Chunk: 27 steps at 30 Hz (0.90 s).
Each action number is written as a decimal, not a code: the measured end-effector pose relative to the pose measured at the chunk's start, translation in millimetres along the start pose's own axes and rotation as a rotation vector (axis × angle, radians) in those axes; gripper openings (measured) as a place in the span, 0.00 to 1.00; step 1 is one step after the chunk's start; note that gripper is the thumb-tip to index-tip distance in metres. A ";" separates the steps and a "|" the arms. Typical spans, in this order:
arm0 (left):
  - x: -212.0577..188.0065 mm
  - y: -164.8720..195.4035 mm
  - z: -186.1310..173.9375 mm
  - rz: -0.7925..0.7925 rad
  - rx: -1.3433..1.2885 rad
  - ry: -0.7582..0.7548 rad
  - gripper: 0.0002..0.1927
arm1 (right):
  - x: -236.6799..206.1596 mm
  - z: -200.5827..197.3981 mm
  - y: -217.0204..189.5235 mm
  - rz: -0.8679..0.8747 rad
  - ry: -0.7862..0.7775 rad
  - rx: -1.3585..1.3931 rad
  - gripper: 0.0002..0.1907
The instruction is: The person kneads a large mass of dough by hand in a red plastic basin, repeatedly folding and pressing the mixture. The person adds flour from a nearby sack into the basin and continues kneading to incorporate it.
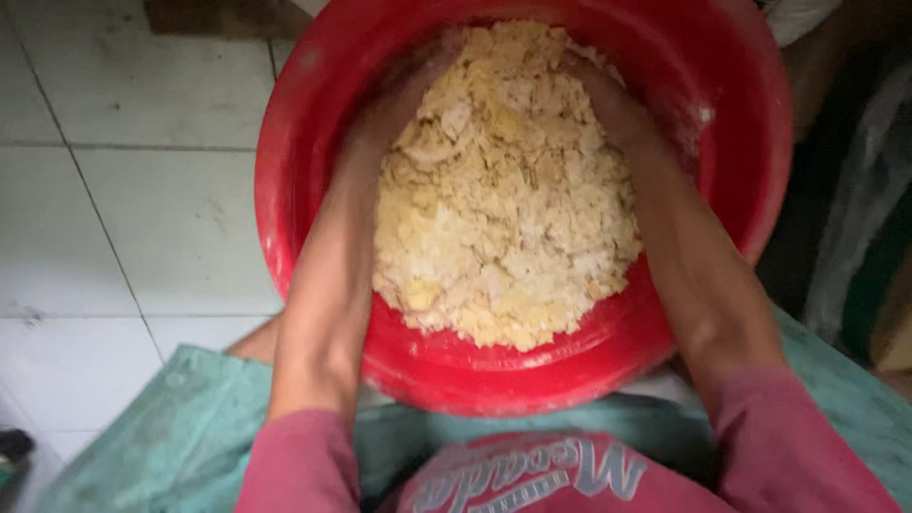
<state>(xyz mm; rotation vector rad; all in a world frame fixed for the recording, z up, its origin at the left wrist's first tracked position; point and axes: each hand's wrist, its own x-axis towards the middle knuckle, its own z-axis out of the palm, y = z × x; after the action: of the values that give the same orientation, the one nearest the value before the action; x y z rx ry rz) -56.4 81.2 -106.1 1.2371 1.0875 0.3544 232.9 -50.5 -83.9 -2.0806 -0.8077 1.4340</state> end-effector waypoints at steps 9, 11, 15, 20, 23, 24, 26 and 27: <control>-100.9 63.5 16.9 -0.198 -0.214 -0.290 0.40 | -123.3 0.6 -18.6 0.139 -0.226 0.061 0.46; -130.3 76.9 25.8 -0.266 -0.477 -0.411 0.47 | -161.1 1.7 -6.0 0.051 -0.293 0.107 0.44; -189.7 87.3 37.7 0.269 0.085 -0.562 0.48 | -239.8 10.7 21.6 -0.052 -0.408 -0.032 0.37; -228.3 69.4 52.5 0.300 1.167 -0.621 0.48 | -265.9 53.9 19.2 -0.454 -0.196 -0.796 0.43; -193.5 54.1 57.7 0.497 1.086 -0.389 0.49 | -207.1 77.4 1.2 -0.359 -0.118 -0.956 0.44; -172.5 49.5 58.7 0.452 1.003 -0.339 0.53 | -179.7 79.4 -4.2 -0.319 -0.116 -0.990 0.44; -123.0 41.7 60.2 0.341 0.838 -0.262 0.60 | -121.1 79.6 -11.3 -0.250 -0.113 -1.027 0.45; -97.7 38.6 61.0 0.294 0.795 -0.217 0.59 | -92.6 76.3 -13.7 -0.212 -0.115 -1.050 0.45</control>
<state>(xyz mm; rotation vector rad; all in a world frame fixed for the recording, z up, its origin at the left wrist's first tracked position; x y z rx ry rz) -42.1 -12.5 -30.2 2.0992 0.8741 -0.0157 132.9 -101.5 -39.3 -2.4670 -2.0879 1.1019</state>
